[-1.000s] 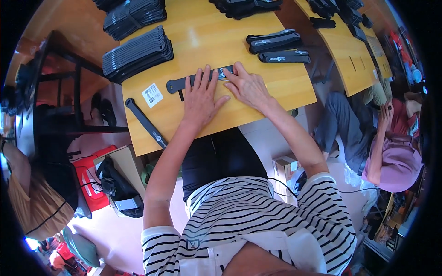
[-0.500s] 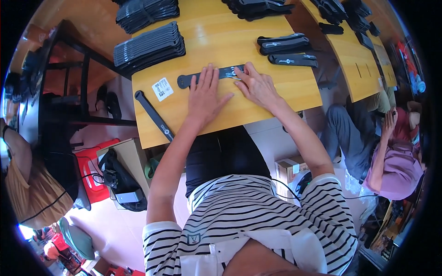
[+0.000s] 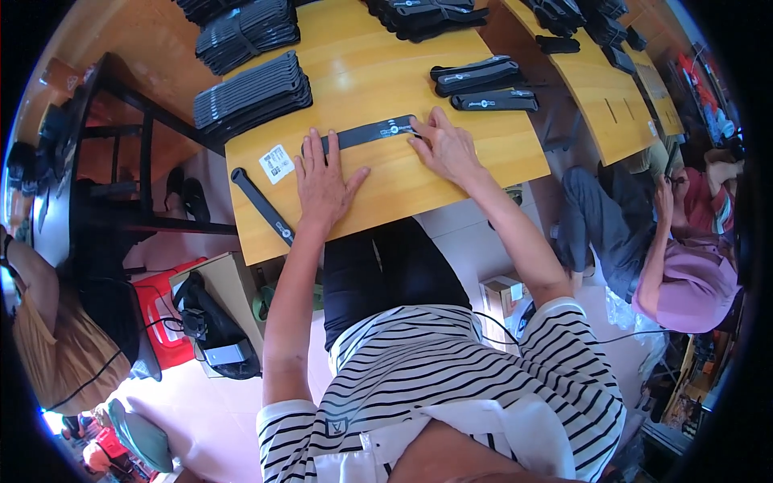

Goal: Attaching metal hardware to leather straps using a small tool.

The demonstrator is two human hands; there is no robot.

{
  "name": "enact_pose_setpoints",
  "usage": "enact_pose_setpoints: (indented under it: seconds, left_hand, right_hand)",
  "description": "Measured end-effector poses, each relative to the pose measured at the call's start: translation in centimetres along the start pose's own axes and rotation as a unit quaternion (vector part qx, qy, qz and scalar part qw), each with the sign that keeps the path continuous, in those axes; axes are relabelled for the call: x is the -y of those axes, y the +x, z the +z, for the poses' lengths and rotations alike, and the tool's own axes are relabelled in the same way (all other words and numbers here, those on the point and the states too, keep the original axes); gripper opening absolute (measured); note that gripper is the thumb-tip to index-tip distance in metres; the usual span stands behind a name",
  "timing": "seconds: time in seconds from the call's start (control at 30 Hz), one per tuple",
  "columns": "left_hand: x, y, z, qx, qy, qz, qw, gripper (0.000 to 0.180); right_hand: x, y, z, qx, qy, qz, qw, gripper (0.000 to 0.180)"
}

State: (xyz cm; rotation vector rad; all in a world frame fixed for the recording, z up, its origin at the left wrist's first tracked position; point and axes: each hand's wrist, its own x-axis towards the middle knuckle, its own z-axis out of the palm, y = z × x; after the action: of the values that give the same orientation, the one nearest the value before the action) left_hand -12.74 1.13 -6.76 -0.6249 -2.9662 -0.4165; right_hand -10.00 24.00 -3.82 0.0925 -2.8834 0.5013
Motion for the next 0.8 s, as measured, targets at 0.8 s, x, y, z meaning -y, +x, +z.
enact_pose_setpoints:
  seconds: [0.8]
  left_hand:
    - [2.2,-0.6,-1.5,-0.004,-0.116,-0.017,0.993,0.078]
  right_hand:
    - [-0.6,-2.7,1.6,-0.129,-0.034,0.027,0.991,0.018]
